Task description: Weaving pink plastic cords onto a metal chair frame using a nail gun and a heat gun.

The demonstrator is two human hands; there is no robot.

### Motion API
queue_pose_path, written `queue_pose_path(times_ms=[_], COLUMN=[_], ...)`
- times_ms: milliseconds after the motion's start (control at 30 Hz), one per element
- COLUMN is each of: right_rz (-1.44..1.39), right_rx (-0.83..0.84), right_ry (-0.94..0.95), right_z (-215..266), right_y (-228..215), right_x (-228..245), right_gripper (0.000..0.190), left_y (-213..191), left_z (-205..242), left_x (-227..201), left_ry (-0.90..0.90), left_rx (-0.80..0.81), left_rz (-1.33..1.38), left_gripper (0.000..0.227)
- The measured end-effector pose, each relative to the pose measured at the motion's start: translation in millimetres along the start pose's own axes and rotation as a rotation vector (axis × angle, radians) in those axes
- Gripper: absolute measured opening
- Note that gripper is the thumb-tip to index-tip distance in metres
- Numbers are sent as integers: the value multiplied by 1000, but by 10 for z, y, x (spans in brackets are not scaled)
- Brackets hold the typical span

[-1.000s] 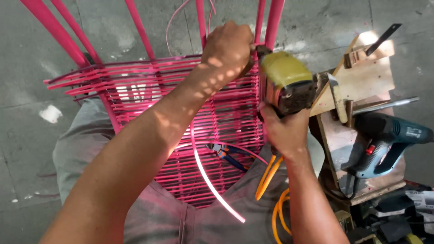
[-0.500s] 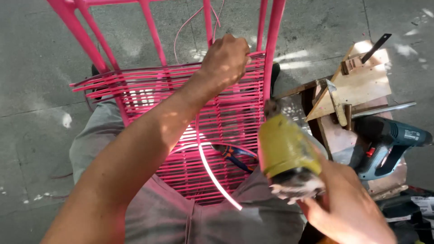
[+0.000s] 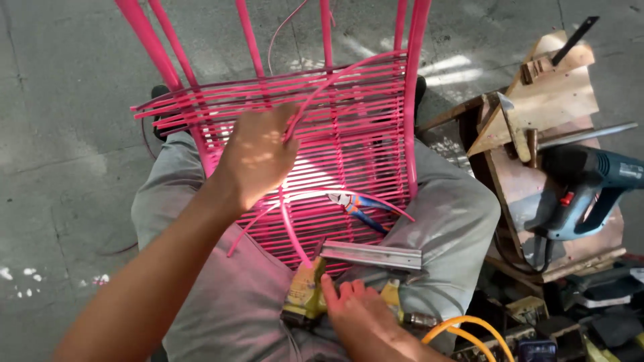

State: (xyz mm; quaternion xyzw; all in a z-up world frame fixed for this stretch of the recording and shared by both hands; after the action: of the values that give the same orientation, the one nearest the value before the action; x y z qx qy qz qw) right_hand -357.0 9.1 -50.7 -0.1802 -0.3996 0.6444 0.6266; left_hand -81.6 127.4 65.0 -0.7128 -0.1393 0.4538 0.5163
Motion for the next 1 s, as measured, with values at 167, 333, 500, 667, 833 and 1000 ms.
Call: queue_pose_path(times_ms=[167, 333, 500, 667, 833, 1000], right_rz=[70, -365, -118, -140, -319, -397], right_rx=[-92, -372, -71, -254, -407, -1090], right_ry=[-132, -344, 351, 316, 367, 319], right_z=[105, -94, -787, -956, -579, 111], right_y=[-124, -1016, -966, -637, -1069, -1322], right_x=[-145, -1009, -1363, -1631, -1850, -2843], right_gripper=[70, 16, 28, 19, 16, 17], left_y=[-9, 54, 437, 537, 495, 62], left_z=[652, 1136, 1532, 1626, 1734, 2000], left_x=[3, -188, -311, -362, -217, 323], left_ry=[-87, -638, -781, -780, -882, -821], left_rx=[-58, -9, -282, -232, -157, -223], left_rz=[178, 814, 1612, 1569, 1425, 999], left_gripper=[47, 61, 59, 41, 38, 38])
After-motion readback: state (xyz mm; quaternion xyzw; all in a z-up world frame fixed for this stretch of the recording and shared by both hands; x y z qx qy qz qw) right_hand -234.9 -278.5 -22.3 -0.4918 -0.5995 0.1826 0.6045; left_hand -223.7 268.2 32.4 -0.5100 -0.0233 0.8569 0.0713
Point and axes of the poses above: each hand's wrist, its own z-axis away from the middle knuckle, its own y-axis out of the palm, x = y × z, the point moved 3 cm from there along -z, towards the middle knuckle, and after that the axes turned 9 degrees about y, right-handed, at the moved point
